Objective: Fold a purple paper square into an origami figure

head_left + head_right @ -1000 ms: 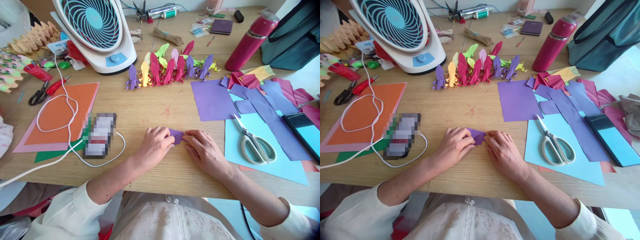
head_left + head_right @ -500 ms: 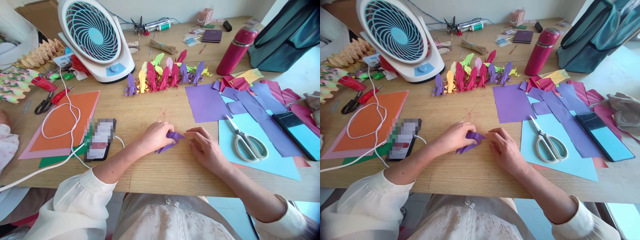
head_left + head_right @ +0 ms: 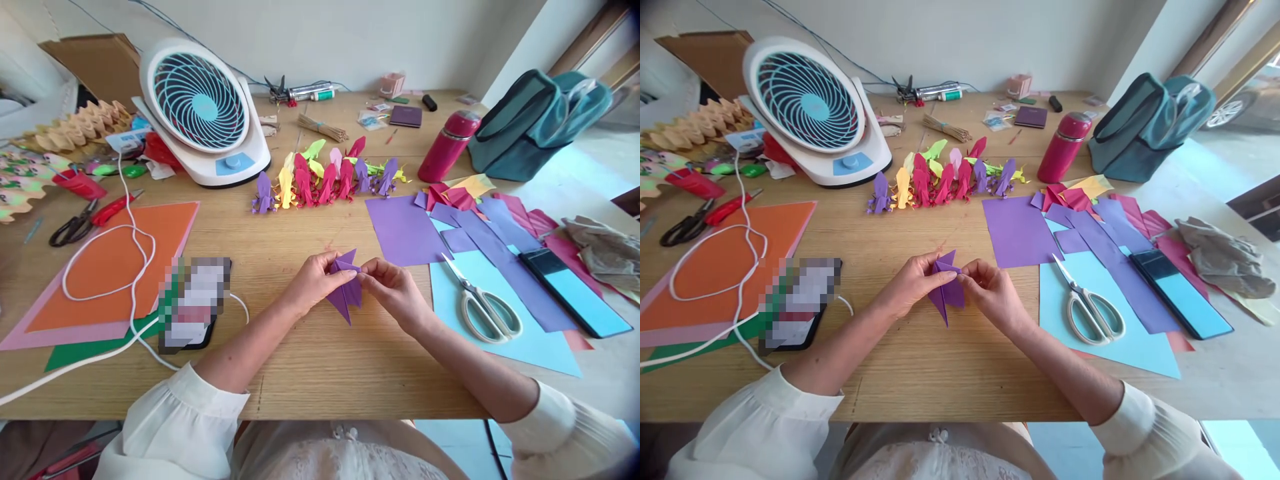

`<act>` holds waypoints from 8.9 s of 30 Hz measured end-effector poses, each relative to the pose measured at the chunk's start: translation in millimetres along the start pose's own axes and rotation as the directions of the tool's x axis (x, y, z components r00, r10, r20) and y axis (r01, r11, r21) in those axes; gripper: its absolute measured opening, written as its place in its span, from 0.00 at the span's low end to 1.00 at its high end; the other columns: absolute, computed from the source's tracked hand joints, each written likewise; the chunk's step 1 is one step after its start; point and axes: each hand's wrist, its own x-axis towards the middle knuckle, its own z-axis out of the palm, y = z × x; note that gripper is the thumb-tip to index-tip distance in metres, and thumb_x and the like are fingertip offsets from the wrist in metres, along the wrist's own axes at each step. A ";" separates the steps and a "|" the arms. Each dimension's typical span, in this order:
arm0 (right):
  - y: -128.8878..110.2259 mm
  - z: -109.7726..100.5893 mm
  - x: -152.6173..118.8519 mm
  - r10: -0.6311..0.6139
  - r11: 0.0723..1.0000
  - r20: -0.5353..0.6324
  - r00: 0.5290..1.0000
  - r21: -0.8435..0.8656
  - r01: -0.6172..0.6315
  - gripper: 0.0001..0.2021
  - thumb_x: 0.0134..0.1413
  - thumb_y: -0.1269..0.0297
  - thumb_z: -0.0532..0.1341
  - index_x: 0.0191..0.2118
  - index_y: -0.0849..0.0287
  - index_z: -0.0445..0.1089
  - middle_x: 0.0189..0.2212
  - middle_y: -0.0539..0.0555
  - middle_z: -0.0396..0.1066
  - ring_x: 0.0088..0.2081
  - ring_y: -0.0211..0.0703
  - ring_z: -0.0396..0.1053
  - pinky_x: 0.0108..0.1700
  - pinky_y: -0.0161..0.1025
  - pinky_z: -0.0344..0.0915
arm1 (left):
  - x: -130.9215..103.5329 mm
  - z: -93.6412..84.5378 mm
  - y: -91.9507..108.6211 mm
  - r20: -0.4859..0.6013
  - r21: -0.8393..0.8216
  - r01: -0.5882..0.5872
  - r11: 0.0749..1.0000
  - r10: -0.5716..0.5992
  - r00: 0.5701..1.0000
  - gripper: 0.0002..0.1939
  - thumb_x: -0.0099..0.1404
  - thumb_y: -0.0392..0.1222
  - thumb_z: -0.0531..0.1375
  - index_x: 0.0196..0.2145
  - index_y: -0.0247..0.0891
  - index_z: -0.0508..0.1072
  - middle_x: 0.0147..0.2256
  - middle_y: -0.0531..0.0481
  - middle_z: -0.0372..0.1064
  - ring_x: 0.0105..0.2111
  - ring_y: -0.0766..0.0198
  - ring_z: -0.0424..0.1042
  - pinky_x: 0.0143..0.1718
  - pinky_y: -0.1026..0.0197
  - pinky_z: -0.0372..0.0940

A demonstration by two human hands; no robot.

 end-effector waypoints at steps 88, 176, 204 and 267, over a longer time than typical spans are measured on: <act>8.5 -2.0 -8.3 -0.003 0.986 0.175 0.985 -0.166 0.033 0.10 0.58 0.58 0.63 0.30 0.59 0.68 0.25 0.48 0.67 0.27 0.37 0.61 0.30 0.36 0.59 | -4.9 0.5 -3.1 0.045 0.192 -0.028 0.981 0.020 0.999 0.12 0.60 0.46 0.61 0.26 0.36 0.69 0.21 0.58 0.60 0.23 0.71 0.58 0.26 0.67 0.54; 10.6 -28.0 -50.5 -0.345 0.391 0.553 0.758 -0.649 0.652 0.09 0.63 0.64 0.62 0.47 0.61 0.70 0.42 0.61 0.71 0.41 0.50 0.67 0.44 0.46 0.67 | -61.8 -7.5 -38.9 0.453 0.756 -0.637 0.148 0.583 0.674 0.10 0.71 0.28 0.55 0.45 0.31 0.74 0.48 0.40 0.78 0.50 0.59 0.77 0.54 0.55 0.74; 16.1 -5.4 -68.0 -0.391 0.389 0.359 0.847 -0.770 0.506 0.07 0.66 0.74 0.56 0.40 0.60 0.71 0.33 0.55 0.72 0.34 0.44 0.65 0.38 0.43 0.63 | -64.3 -6.9 -26.4 0.394 0.748 -0.555 0.364 0.430 0.813 0.08 0.72 0.32 0.55 0.37 0.35 0.74 0.34 0.48 0.72 0.37 0.62 0.69 0.40 0.60 0.68; 14.7 -25.2 -77.2 -0.256 0.579 0.119 0.959 -0.776 0.251 0.07 0.65 0.68 0.58 0.45 0.56 0.72 0.38 0.56 0.69 0.39 0.46 0.69 0.39 0.43 0.68 | -81.3 -19.2 -34.4 0.532 0.744 -0.642 0.188 0.414 0.738 0.17 0.69 0.34 0.60 0.55 0.34 0.71 0.56 0.37 0.71 0.57 0.52 0.69 0.57 0.46 0.70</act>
